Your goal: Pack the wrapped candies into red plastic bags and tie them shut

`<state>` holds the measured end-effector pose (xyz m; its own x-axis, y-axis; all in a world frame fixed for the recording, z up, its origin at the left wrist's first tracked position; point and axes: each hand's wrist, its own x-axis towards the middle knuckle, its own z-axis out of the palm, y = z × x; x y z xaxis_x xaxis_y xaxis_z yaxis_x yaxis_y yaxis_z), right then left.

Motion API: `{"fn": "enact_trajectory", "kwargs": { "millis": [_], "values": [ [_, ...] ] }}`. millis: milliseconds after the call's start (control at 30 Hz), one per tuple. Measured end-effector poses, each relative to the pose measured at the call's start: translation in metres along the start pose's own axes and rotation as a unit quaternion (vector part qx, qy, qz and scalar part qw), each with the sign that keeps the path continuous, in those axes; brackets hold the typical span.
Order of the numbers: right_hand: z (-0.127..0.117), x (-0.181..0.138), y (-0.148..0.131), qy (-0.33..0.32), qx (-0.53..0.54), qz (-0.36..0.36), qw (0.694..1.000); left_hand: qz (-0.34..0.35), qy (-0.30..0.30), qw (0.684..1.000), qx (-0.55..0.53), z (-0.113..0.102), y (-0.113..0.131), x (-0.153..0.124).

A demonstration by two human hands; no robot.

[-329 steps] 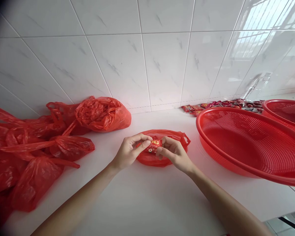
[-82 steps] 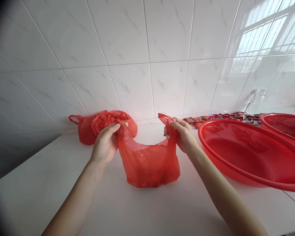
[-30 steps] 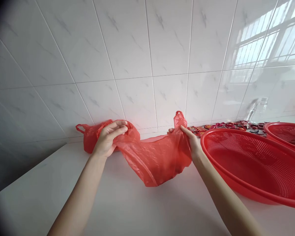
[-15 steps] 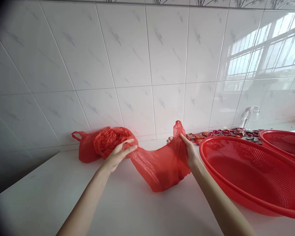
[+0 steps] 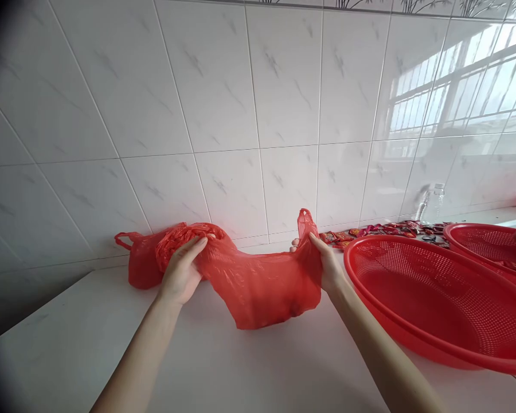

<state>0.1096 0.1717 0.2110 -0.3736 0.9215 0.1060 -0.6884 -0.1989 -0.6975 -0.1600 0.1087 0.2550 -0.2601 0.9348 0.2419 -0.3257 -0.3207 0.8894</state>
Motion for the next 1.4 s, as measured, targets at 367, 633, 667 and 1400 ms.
{"fn": "enact_trajectory", "kwargs": {
  "millis": [367,633,667,1400],
  "values": [
    [0.012,-0.004,0.009,0.033,-0.025,-0.052,0.998,0.044,0.038,0.996,0.066,0.01,-0.008,-0.007],
    [0.027,-0.016,0.015,0.009,-0.143,-0.059,0.988,0.082,-0.048,0.987,0.13,0.029,-0.018,-0.021],
    [0.03,-0.018,0.016,0.003,-0.161,-0.057,0.985,0.078,-0.057,0.987,0.128,0.032,-0.019,-0.022],
    [0.051,-0.04,0.021,-0.048,-0.251,-0.08,0.963,0.192,-0.05,0.961,0.193,0.037,-0.015,-0.024]
  ]
}}
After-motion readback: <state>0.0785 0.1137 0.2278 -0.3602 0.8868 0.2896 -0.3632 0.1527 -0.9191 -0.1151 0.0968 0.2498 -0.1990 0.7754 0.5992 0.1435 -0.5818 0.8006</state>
